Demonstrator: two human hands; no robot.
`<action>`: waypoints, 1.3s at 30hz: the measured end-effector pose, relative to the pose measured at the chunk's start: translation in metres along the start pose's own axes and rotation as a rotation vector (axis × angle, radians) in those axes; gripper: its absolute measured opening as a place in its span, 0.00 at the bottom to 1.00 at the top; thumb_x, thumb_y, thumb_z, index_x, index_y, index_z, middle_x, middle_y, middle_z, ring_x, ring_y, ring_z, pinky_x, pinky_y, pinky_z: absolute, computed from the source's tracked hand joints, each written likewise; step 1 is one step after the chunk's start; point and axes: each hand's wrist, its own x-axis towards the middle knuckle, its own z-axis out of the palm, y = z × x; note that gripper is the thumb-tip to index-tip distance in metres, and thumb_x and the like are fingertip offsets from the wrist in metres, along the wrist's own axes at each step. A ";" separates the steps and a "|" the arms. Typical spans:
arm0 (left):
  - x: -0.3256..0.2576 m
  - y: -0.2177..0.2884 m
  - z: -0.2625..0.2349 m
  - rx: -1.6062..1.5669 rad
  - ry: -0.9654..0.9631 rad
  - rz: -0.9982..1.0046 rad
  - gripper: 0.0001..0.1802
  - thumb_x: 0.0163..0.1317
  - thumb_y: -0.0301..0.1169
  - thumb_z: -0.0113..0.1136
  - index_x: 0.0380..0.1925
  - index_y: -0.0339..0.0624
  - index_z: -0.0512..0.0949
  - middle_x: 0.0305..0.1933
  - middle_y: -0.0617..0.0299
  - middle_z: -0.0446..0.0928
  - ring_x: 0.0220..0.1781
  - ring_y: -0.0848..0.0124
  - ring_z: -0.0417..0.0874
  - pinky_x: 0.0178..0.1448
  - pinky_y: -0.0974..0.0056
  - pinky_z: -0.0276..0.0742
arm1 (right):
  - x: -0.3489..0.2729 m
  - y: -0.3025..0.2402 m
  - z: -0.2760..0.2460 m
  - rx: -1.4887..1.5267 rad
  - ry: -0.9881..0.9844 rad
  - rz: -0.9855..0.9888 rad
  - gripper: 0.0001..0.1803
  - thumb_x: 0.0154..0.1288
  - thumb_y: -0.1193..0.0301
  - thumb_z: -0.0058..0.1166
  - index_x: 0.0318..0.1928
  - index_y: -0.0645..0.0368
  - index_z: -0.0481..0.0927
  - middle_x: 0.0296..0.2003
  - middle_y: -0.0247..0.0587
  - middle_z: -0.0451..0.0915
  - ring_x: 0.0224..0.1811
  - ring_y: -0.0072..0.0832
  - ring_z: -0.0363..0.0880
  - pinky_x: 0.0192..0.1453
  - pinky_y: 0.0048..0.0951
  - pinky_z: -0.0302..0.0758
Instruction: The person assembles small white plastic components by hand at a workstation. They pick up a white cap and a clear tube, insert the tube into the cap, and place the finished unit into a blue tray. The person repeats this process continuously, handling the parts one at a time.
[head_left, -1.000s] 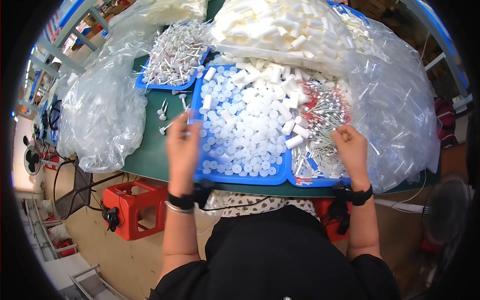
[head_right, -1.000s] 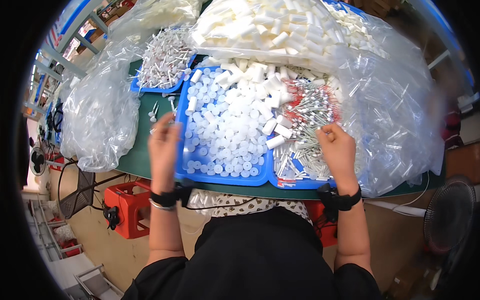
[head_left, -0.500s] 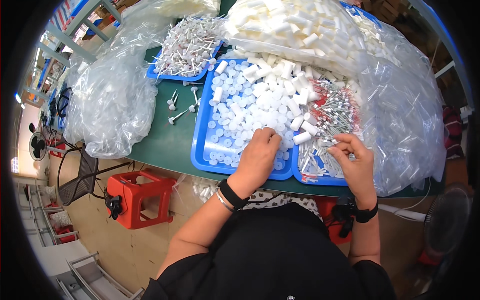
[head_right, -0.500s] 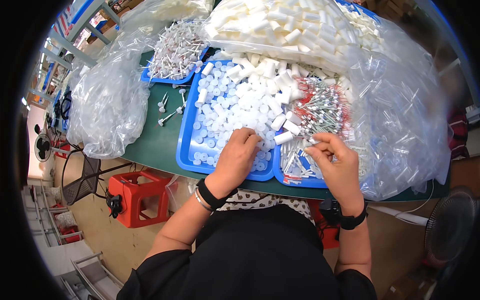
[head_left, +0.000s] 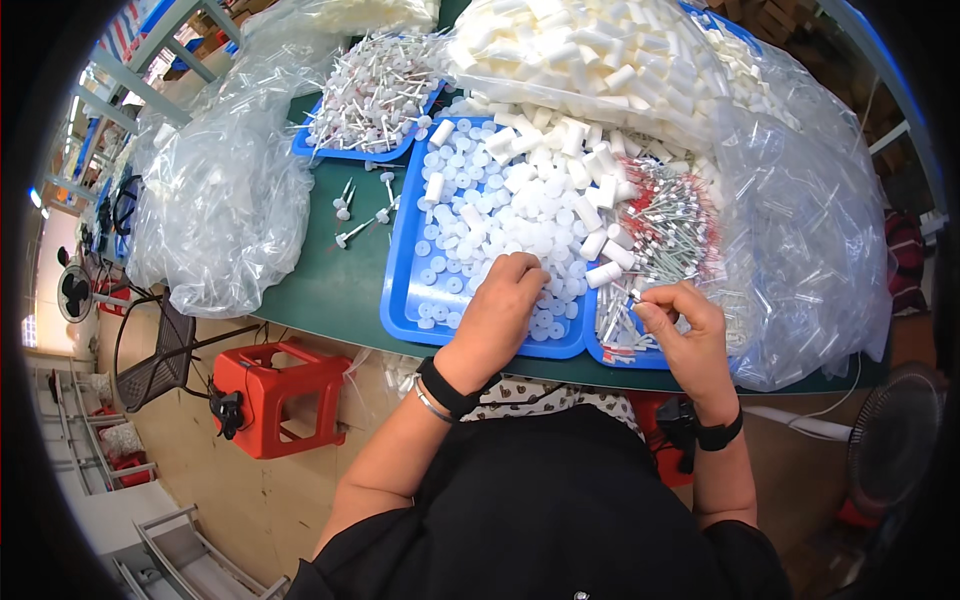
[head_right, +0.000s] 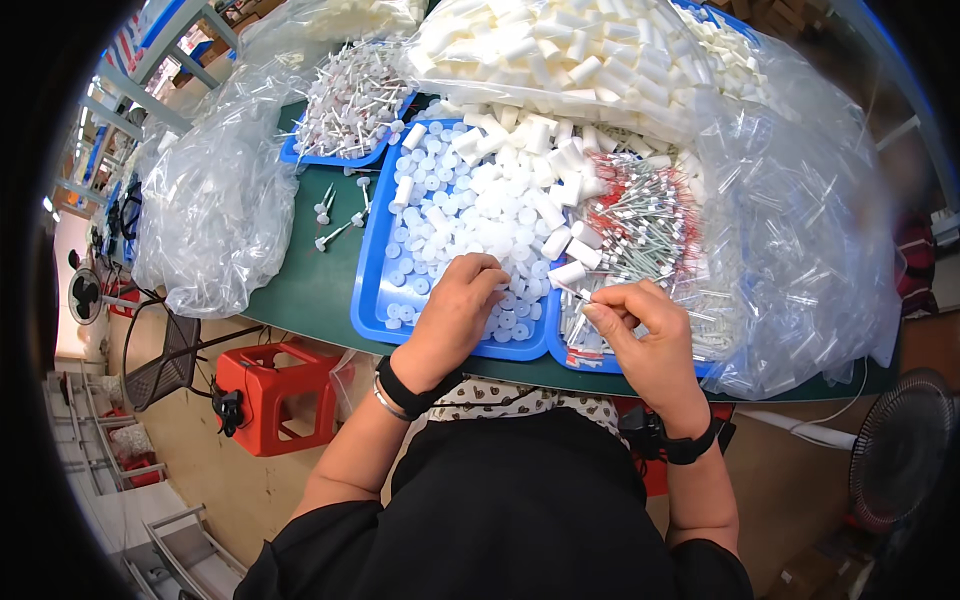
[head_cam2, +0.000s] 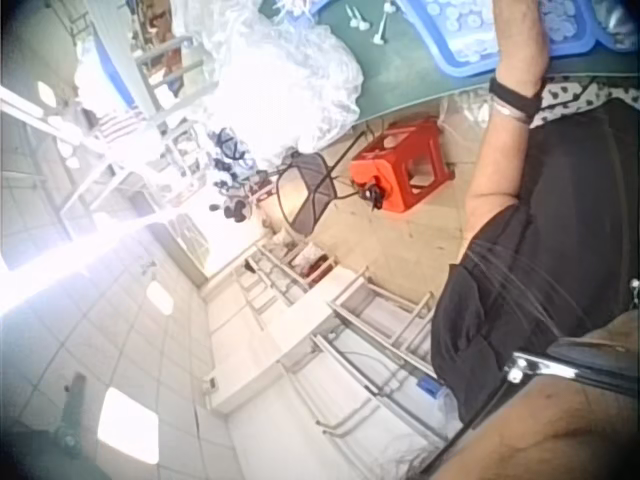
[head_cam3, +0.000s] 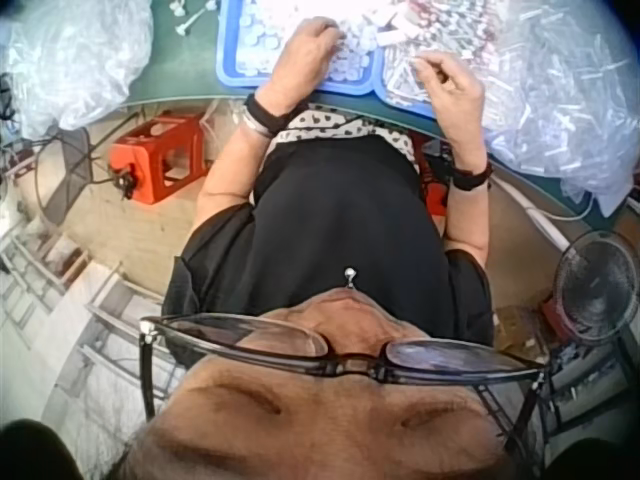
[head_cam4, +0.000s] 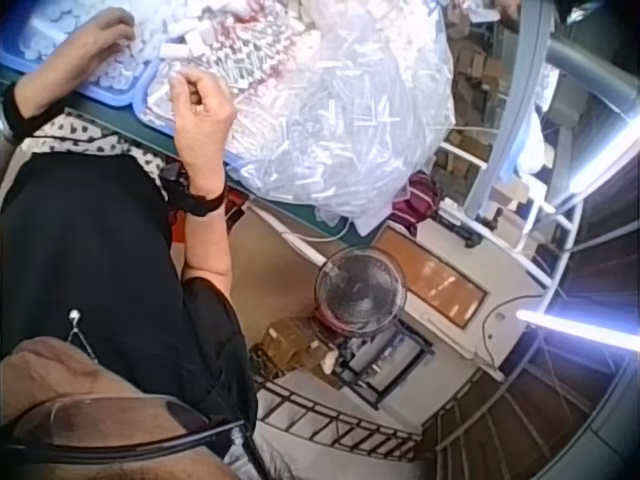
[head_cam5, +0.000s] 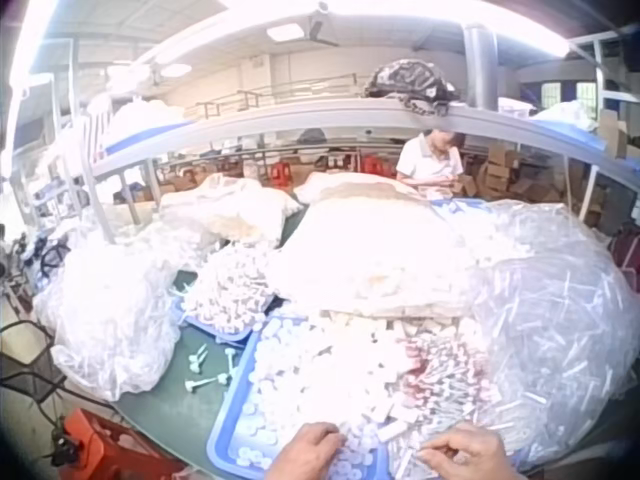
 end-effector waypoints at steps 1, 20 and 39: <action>0.000 -0.001 0.000 -0.001 0.017 0.001 0.12 0.54 0.19 0.66 0.40 0.36 0.79 0.41 0.52 0.78 0.45 0.50 0.80 0.48 0.55 0.79 | 0.000 0.000 0.001 -0.008 0.003 -0.005 0.05 0.63 0.75 0.66 0.38 0.63 0.85 0.30 0.36 0.80 0.30 0.20 0.75 0.35 0.23 0.73; -0.016 0.020 0.012 -1.746 -0.155 -0.901 0.17 0.74 0.33 0.58 0.56 0.33 0.77 0.41 0.64 0.79 0.38 0.78 0.78 0.46 0.72 0.78 | -0.003 -0.010 0.013 -0.100 -0.081 -0.064 0.05 0.63 0.76 0.64 0.36 0.64 0.82 0.26 0.38 0.78 0.26 0.26 0.72 0.32 0.28 0.68; -0.008 0.050 0.017 -1.564 -0.077 -0.918 0.10 0.70 0.28 0.62 0.48 0.34 0.80 0.36 0.65 0.78 0.37 0.78 0.76 0.42 0.72 0.74 | -0.009 -0.002 0.011 0.201 -0.246 0.224 0.10 0.67 0.75 0.62 0.46 0.66 0.85 0.25 0.34 0.81 0.26 0.16 0.74 0.32 0.22 0.71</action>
